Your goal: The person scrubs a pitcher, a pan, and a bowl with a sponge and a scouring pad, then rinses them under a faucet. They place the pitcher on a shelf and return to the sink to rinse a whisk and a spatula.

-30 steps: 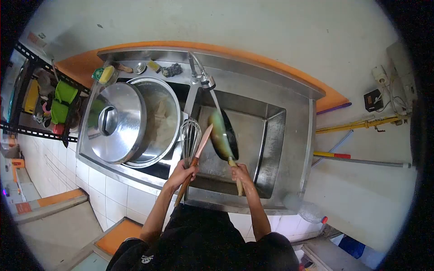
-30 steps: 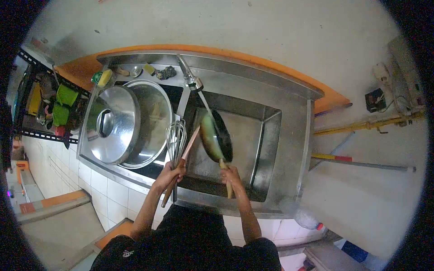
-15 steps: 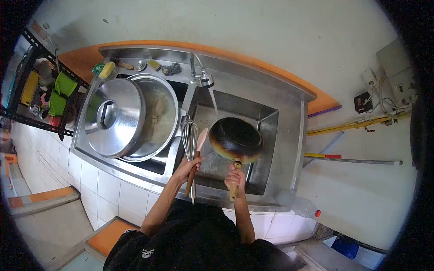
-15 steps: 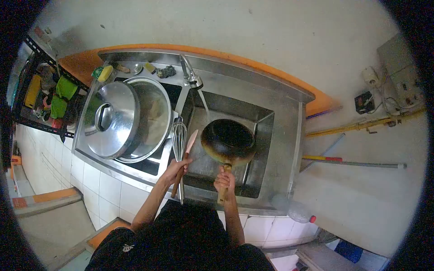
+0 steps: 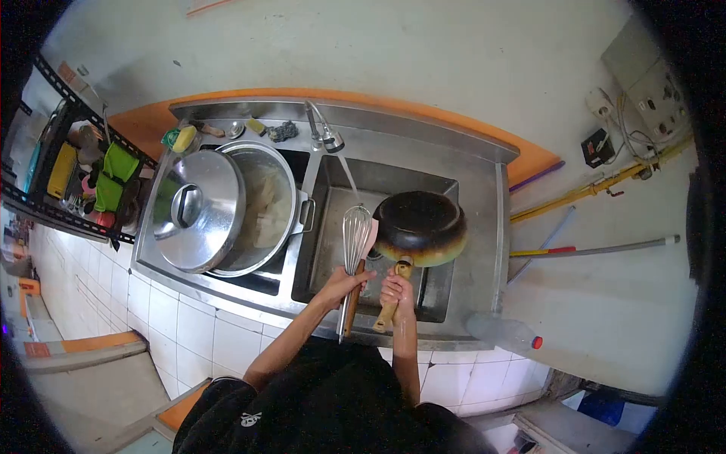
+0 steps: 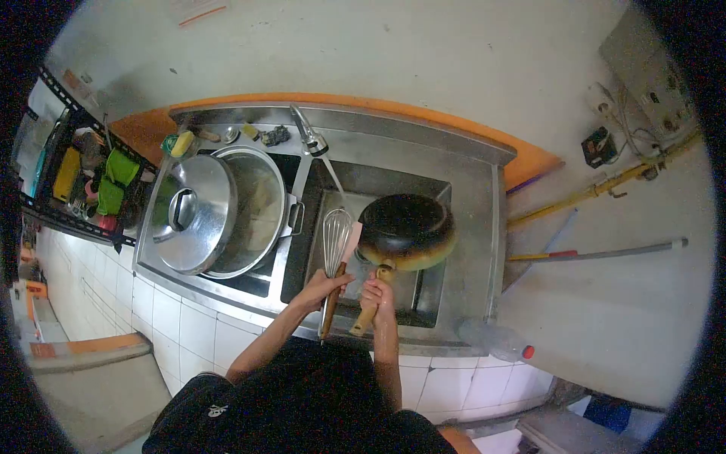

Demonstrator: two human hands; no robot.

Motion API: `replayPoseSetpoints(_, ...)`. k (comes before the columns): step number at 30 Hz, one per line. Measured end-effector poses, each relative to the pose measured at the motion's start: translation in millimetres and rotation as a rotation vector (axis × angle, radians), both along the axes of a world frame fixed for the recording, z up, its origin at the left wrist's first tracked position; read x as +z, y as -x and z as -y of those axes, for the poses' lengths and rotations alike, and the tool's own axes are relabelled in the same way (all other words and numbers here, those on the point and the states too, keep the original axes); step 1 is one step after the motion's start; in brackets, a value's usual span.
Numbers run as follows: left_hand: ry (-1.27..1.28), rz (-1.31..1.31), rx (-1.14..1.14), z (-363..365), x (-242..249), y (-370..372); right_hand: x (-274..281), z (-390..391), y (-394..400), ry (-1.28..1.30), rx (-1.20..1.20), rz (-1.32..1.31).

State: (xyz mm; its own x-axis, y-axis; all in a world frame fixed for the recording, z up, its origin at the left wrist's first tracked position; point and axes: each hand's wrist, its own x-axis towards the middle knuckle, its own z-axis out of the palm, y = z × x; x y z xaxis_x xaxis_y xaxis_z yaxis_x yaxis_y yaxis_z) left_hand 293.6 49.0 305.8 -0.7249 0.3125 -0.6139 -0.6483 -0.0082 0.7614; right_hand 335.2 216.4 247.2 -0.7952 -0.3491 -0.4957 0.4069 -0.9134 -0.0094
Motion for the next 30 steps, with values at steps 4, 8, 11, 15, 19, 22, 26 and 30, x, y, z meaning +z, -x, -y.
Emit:
replayPoseSetpoints(4,-0.037,-0.042,-0.162,-12,-25,-8,20,5,6,-0.655,-0.03,0.054)
replayPoseSetpoints(8,-0.232,0.145,-0.108,-28,6,-15,17,11,7,-1.053,-0.084,0.054)
replayPoseSetpoints(11,-0.19,0.007,-0.246,-31,0,-20,9,10,0,-1.194,-0.162,-0.063)
replayPoseSetpoints(15,-0.173,0.004,-0.256,-42,-3,-31,15,5,-8,-1.127,-0.209,-0.101)
replayPoseSetpoints(19,-0.086,-0.052,-0.255,-44,-10,-35,13,-1,-16,-1.018,-0.048,-0.104)
replayPoseSetpoints(22,0.004,-0.144,-0.245,-41,-4,-36,-1,10,-16,-1.059,-0.003,0.037)
replayPoseSetpoints(26,-0.038,0.055,-0.268,-33,9,-26,-35,13,-16,-0.892,0.022,-0.02)
replayPoseSetpoints(30,0.001,0.17,-0.274,-29,9,-19,-32,23,-9,-0.578,0.016,-0.047)
